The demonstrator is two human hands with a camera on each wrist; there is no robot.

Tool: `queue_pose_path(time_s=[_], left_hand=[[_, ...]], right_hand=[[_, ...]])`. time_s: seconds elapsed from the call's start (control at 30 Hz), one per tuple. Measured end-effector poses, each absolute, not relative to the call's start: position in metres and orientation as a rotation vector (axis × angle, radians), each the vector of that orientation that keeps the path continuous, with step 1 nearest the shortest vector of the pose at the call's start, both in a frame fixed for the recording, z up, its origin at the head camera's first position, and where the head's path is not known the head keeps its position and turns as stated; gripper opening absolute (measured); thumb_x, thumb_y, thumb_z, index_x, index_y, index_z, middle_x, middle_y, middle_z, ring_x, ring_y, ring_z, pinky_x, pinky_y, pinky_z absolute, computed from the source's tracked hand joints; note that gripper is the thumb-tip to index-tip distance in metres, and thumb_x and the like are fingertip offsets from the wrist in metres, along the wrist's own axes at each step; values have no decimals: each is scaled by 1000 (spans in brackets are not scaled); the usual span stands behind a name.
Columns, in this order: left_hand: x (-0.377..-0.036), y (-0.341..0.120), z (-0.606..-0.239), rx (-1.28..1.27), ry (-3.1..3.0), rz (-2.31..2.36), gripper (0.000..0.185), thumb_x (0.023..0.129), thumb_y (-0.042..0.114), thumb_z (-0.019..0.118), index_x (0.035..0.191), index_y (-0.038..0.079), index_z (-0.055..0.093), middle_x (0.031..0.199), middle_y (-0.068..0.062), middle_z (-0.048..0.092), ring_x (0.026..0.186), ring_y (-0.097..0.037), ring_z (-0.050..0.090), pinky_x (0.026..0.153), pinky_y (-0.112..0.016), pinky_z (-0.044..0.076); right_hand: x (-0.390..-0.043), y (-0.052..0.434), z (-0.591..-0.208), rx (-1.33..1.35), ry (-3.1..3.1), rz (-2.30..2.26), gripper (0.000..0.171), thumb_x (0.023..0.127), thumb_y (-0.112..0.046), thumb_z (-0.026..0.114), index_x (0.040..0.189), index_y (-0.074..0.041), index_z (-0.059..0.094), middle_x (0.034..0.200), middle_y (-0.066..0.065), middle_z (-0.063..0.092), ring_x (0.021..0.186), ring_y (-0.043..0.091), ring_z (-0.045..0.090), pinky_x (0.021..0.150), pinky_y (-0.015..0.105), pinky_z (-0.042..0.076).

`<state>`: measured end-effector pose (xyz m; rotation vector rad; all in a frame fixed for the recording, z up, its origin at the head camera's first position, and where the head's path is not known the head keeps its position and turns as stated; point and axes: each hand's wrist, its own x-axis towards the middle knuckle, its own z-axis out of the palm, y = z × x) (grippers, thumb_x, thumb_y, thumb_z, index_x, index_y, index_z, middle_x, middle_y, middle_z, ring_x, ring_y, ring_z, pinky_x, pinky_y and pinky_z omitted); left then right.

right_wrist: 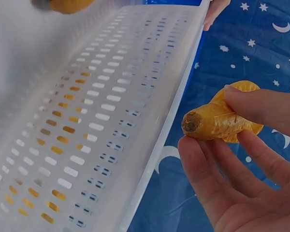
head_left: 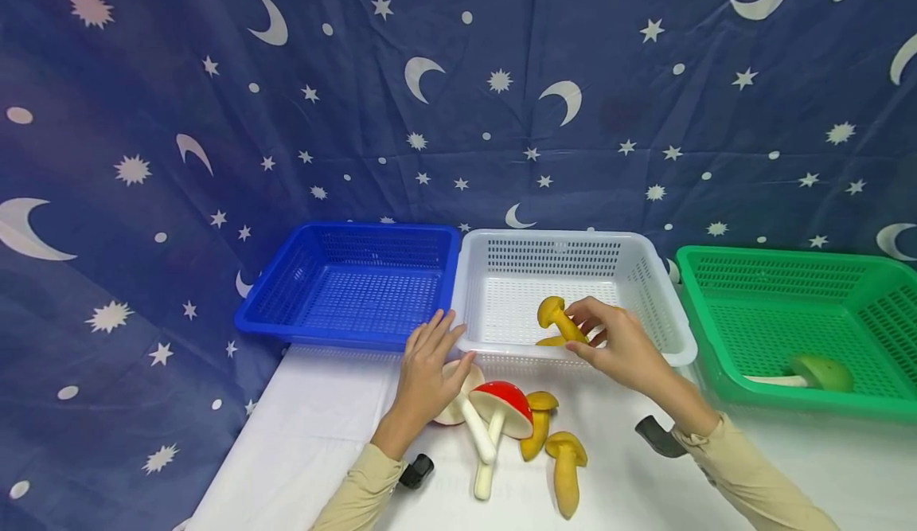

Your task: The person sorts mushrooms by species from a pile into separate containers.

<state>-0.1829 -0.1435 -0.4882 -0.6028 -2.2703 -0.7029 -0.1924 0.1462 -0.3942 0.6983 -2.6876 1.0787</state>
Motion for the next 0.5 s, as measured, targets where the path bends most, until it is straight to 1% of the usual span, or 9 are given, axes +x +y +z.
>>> queue_pose_path(time_s=[0.2, 0.37, 0.5], left_hand=[[-183, -144, -488, -600, -2275, -704, 40, 85, 30, 65, 117, 6, 65, 132, -15, 55, 129, -32, 44, 103, -52, 31], [-183, -144, -487, -602, -2273, -696, 40, 85, 29, 66, 117, 6, 65, 133, -15, 54, 128, -31, 44, 103, -51, 31], [-183, -144, -487, -600, -2291, -702, 40, 85, 30, 65, 118, 6, 65, 133, -15, 54, 129, -30, 43, 103, -52, 31]], right_hand=[[-207, 143, -397, 701, -2693, 1089, 32, 72, -2, 79, 100, -5, 63, 87, 7, 68, 75, 20, 62, 63, 31, 56], [-219, 142, -401, 689, -2734, 1097, 32, 72, 0, 79, 100, -3, 63, 88, 9, 67, 75, 23, 64, 66, 37, 56], [-226, 140, -402, 680, -2776, 1067, 32, 72, -2, 79, 100, -4, 63, 87, 9, 67, 74, 23, 64, 65, 36, 56]])
